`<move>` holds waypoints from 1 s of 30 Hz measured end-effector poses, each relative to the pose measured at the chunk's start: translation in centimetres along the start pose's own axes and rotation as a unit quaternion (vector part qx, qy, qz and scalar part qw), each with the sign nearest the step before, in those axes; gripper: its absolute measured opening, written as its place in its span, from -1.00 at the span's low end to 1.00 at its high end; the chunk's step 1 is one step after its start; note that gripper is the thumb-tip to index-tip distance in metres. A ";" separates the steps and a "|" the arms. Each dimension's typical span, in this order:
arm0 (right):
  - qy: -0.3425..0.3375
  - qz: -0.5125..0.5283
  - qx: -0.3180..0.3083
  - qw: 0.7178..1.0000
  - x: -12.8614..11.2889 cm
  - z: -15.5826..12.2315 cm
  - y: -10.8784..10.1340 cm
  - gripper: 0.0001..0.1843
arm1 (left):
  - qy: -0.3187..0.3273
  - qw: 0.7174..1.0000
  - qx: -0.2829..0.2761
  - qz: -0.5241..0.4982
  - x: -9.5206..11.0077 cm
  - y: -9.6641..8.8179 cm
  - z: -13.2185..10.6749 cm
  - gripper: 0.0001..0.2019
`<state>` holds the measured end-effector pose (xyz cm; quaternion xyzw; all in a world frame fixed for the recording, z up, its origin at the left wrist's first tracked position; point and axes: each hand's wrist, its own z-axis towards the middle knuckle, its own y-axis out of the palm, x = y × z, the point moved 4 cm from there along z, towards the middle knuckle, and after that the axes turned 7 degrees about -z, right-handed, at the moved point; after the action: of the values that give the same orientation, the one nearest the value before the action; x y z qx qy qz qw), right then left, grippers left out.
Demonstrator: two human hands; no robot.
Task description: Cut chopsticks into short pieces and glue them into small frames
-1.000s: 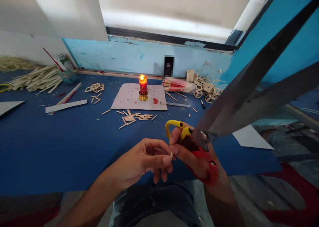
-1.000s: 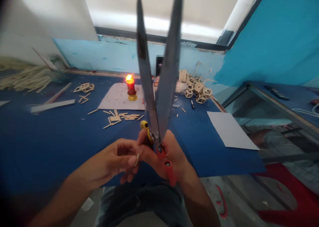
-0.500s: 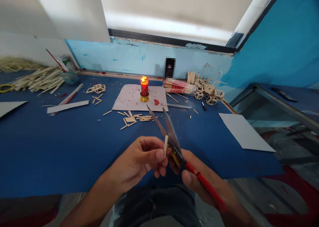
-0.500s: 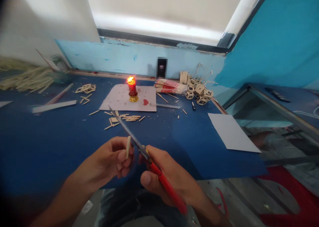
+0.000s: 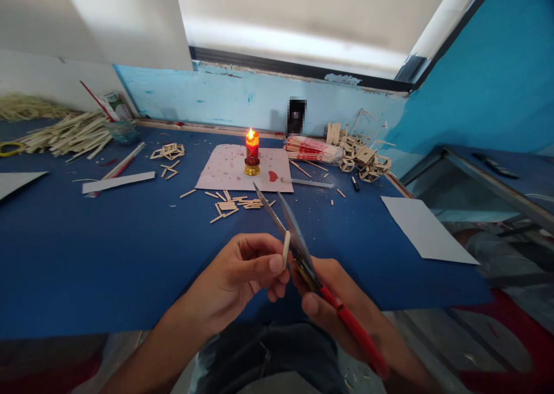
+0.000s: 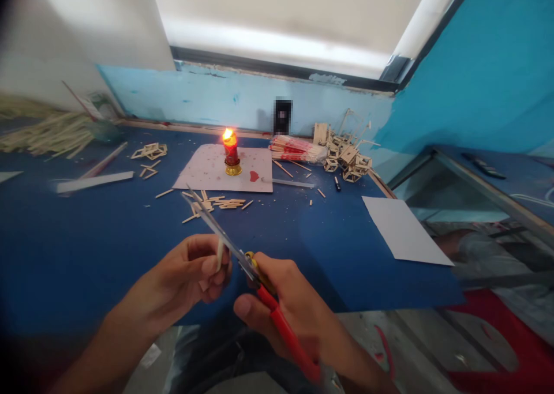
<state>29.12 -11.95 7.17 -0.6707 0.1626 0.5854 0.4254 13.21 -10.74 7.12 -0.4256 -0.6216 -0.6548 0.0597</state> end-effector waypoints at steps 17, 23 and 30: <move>0.025 0.021 0.006 0.999 -1.0 0.5 0.2 -0.47 | 0.108 0.976 0.016 0.191 3.1 0.1 -1.2 -0.94; 0.005 0.007 -0.012 1.000 -1.3 -0.2 -0.2 -0.43 | 0.111 0.983 0.013 0.148 2.5 0.0 -0.8 -0.92; -0.046 0.001 -0.006 0.999 -2.6 -0.7 -0.9 -0.51 | 0.100 0.983 -0.001 0.154 2.2 0.6 -0.5 -0.89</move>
<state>29.52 -12.63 9.84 -0.6455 0.1396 0.6173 0.4275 11.95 -10.35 9.06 -0.4492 -0.5386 -0.6777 0.2211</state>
